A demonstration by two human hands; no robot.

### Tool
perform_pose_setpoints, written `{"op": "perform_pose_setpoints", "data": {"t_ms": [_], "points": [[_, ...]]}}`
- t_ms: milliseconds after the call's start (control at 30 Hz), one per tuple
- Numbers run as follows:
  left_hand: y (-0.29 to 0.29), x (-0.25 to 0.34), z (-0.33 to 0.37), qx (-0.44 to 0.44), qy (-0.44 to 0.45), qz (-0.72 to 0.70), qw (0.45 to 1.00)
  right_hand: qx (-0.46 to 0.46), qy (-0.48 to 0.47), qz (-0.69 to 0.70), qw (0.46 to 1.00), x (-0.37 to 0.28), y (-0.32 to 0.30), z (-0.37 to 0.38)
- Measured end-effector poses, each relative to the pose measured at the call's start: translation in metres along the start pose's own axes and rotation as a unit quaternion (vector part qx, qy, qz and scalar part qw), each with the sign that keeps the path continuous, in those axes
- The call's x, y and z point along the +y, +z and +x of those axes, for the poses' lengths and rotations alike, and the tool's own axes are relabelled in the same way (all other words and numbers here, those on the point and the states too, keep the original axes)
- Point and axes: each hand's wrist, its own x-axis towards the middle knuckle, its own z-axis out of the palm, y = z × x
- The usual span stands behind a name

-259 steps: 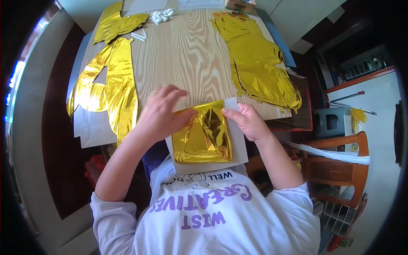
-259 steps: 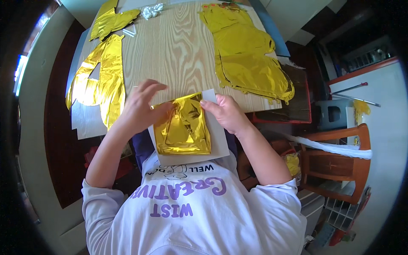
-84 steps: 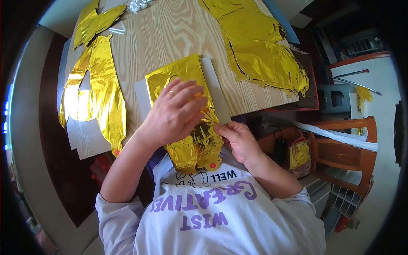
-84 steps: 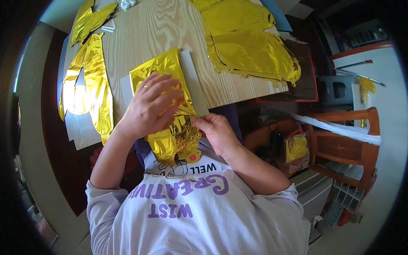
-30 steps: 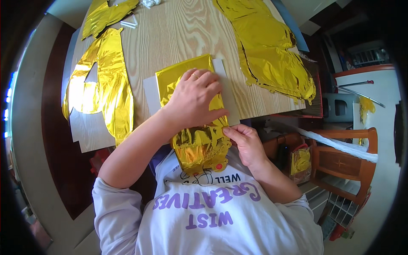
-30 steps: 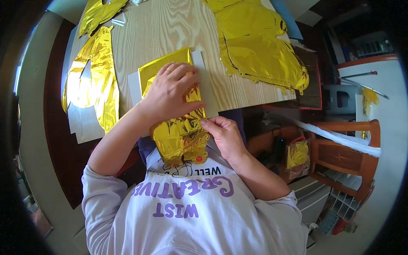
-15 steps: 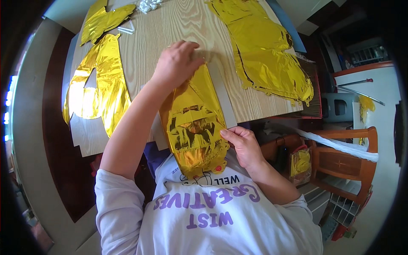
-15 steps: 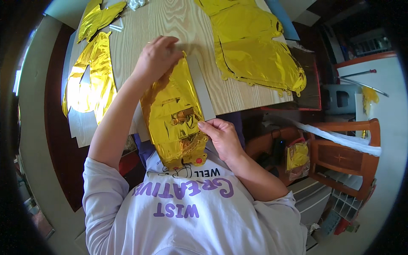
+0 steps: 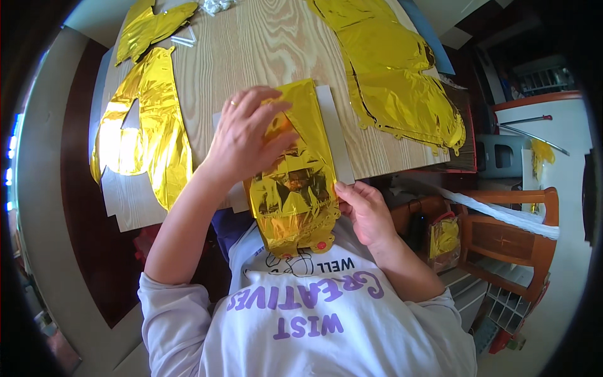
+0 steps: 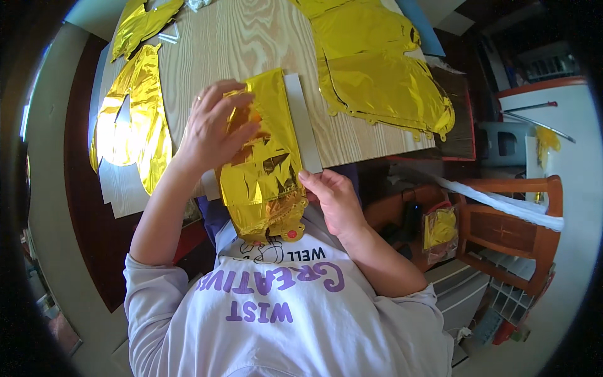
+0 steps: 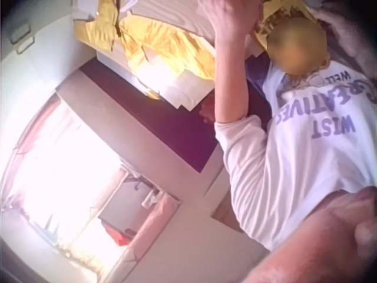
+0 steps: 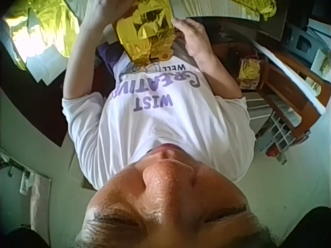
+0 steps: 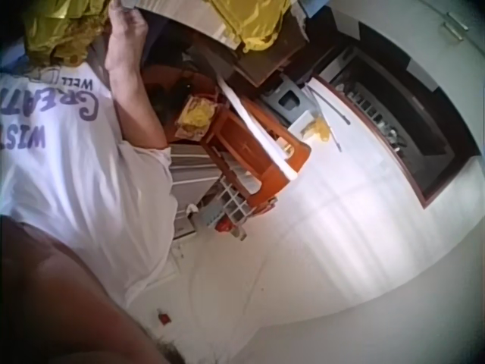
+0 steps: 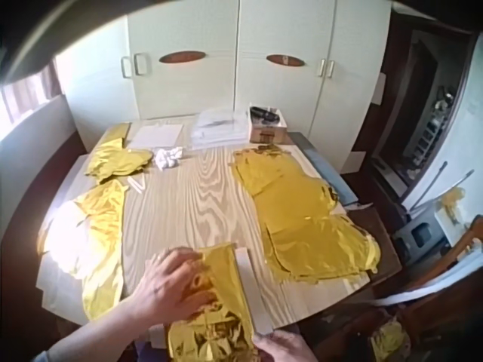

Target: Folding deflated gold foil letter balloons into small rectangular shapes.

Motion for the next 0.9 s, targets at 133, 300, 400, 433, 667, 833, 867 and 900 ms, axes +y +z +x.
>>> {"op": "perform_pose_setpoints", "data": {"t_ms": [133, 300, 400, 433, 667, 833, 867, 900], "points": [[-0.018, 0.014, -0.028, -0.058, 0.04, -0.064, 0.995, -0.013, -0.03, 0.001, 0.999, 0.01, -0.002, 0.002], [-0.032, 0.023, -0.06, -0.068, -0.004, 0.014, 0.998, -0.019, -0.039, -0.009, 0.999, 0.007, -0.006, -0.002], [-0.033, 0.037, -0.077, -0.078, -0.036, 0.039, 0.996, -0.038, -0.014, 0.001, 0.999, -0.007, -0.011, -0.001], [-0.034, 0.042, -0.079, -0.08, -0.04, 0.045, 0.995, -0.047, 0.0, 0.012, 0.999, -0.012, -0.011, 0.001], [-0.025, 0.053, -0.093, -0.086, -0.046, 0.026, 0.995, -0.02, -0.032, -0.022, 0.999, 0.0, -0.009, 0.001], [-0.027, 0.052, -0.097, -0.071, -0.027, 0.008, 0.997, -0.024, -0.041, -0.011, 0.999, 0.007, -0.007, -0.006], [-0.026, 0.05, -0.098, -0.065, -0.024, 0.003, 0.998, -0.034, -0.037, -0.01, 0.999, 0.005, -0.008, -0.006], [-0.025, 0.048, -0.099, -0.058, -0.021, -0.002, 0.998, -0.046, -0.026, 0.003, 0.999, 0.003, -0.007, -0.005]]}}
